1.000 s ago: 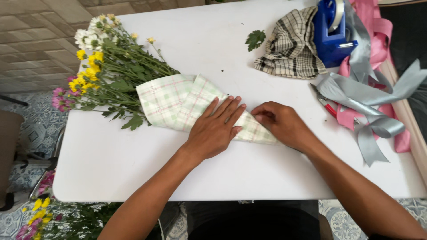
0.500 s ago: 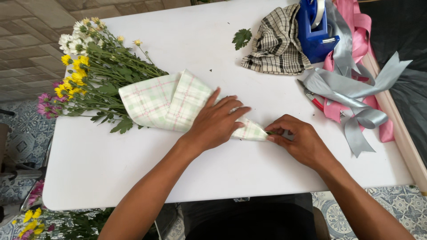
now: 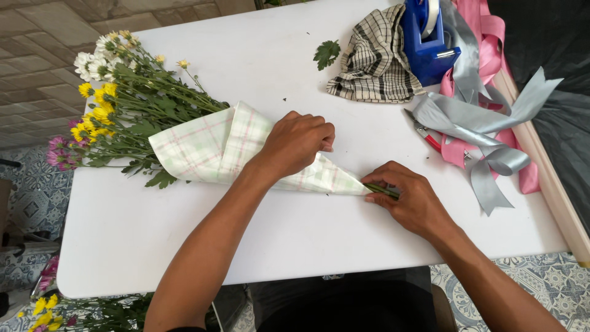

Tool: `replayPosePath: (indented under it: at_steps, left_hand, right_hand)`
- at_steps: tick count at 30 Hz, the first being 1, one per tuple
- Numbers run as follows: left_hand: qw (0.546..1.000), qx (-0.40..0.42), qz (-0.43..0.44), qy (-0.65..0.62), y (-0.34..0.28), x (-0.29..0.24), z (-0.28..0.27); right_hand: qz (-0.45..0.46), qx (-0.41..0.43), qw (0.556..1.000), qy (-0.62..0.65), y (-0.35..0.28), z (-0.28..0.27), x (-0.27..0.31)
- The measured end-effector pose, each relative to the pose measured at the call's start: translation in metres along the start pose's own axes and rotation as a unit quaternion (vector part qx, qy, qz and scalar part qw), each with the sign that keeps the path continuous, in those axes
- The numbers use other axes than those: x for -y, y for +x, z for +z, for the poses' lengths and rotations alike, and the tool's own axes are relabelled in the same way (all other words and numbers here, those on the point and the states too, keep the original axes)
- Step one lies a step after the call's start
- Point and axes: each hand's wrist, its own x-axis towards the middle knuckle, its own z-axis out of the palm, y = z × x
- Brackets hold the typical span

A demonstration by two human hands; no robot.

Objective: The person wraps a bunch of flowers in patterned paper, folding the paper around the stems and securing the wrap with tape.

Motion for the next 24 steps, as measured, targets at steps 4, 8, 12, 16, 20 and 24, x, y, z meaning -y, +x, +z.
replayPosePath:
  at_steps: [4,8,12,16,20,24]
  left_hand:
    - [0.999,0.029,0.007,-0.043,-0.005,-0.014,-0.026]
    - [0.992,0.103,0.026,-0.065,-0.008,-0.020,-0.033]
    - [0.992,0.111,0.036,-0.053,-0.005,-0.016,-0.028]
    - [0.991,0.122,0.014,-0.060,0.001,-0.019,-0.029]
    - [0.990,0.131,-0.003,-0.058,0.010,-0.017,-0.024]
    - [0.988,0.144,-0.022,-0.059,0.015,-0.022,-0.026]
  right_hand:
    - [-0.011,-0.010,1.000,-0.001,-0.001,0.000,0.003]
    - [-0.023,-0.011,1.000,-0.012,-0.002,0.001,0.001]
    - [-0.026,-0.009,0.999,-0.016,-0.001,0.000,0.003]
    - [-0.022,-0.007,1.000,-0.003,-0.002,0.000,0.004]
    - [-0.015,-0.011,1.000,-0.001,-0.002,0.000,0.005]
    - [-0.011,-0.015,1.000,-0.004,-0.003,0.001,0.004]
